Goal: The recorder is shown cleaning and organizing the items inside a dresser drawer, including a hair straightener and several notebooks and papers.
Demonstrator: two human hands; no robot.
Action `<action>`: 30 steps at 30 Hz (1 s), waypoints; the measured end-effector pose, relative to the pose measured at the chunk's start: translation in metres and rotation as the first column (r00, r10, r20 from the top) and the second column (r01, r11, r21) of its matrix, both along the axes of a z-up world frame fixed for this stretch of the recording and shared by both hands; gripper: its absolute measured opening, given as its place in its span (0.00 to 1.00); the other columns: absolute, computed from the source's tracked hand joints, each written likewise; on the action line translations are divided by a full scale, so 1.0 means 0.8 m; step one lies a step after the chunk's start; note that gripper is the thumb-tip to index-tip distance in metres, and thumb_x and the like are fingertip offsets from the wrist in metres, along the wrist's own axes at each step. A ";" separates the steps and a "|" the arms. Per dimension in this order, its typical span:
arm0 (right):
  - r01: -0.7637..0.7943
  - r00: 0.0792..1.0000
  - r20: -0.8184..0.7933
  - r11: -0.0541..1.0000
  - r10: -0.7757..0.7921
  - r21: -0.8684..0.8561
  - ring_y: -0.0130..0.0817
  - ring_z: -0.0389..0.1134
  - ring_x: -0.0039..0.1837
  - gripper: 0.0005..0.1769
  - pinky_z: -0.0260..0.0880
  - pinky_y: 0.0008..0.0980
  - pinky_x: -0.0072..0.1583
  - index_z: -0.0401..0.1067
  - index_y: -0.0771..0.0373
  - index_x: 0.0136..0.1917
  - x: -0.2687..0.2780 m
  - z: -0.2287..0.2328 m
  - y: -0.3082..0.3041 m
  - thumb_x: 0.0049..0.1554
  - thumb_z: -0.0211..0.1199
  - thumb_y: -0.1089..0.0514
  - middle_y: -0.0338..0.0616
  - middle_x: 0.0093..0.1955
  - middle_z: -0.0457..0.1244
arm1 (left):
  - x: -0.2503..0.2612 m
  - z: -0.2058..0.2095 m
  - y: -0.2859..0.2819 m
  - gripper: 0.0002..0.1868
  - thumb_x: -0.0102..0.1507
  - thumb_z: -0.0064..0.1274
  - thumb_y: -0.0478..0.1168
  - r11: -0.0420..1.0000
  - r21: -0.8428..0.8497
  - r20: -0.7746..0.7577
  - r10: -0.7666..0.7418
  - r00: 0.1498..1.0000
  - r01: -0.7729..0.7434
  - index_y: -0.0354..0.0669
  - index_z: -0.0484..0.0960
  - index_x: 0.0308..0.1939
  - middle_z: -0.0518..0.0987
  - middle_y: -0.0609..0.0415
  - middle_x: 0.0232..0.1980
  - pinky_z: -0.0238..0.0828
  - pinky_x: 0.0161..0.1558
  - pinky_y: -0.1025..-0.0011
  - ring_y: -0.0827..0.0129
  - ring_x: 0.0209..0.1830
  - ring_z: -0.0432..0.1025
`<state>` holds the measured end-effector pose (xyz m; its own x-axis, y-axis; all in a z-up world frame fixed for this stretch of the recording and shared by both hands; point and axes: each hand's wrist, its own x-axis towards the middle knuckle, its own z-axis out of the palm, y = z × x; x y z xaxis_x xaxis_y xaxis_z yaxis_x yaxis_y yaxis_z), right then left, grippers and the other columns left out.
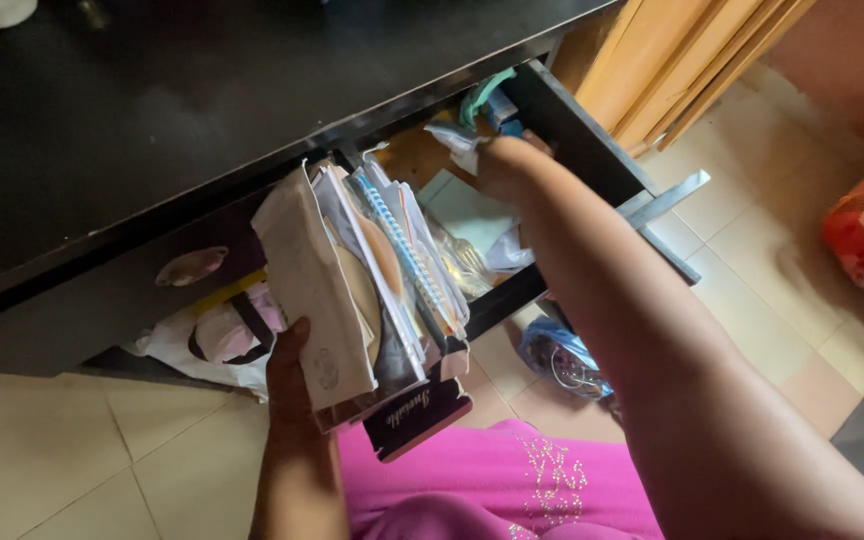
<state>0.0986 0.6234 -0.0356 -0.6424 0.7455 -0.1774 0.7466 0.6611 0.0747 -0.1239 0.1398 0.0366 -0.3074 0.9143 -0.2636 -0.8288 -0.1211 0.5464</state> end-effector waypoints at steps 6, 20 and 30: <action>-0.113 0.978 0.185 0.989 0.094 0.096 0.47 0.72 0.53 0.19 0.73 0.40 0.53 0.75 0.62 0.59 0.061 0.102 -0.056 0.54 0.60 0.60 0.53 0.52 0.70 | 0.014 -0.001 0.010 0.30 0.61 0.54 0.51 0.983 -0.181 0.049 -0.007 0.999 0.015 0.40 0.74 0.64 0.81 0.45 0.50 0.77 0.46 0.55 0.53 0.46 0.78; -0.183 0.982 0.015 0.948 0.186 0.259 0.45 0.70 0.63 0.14 0.71 0.36 0.64 0.76 0.65 0.57 0.082 0.136 -0.023 0.59 0.62 0.57 0.49 0.60 0.69 | 0.034 0.065 0.008 0.35 0.58 0.51 0.59 0.943 -0.314 0.041 -0.101 0.994 0.109 0.51 0.72 0.67 0.79 0.48 0.55 0.79 0.46 0.50 0.53 0.52 0.77; 0.261 0.787 -0.261 0.685 -0.559 -0.681 0.42 0.75 0.52 0.26 0.78 0.40 0.50 0.74 0.62 0.62 0.003 0.259 -0.193 0.53 0.71 0.51 0.50 0.50 0.71 | 0.032 0.048 0.014 0.39 0.57 0.53 0.61 0.954 -0.205 0.228 -0.171 0.959 0.219 0.47 0.71 0.69 0.77 0.43 0.59 0.78 0.48 0.45 0.46 0.55 0.75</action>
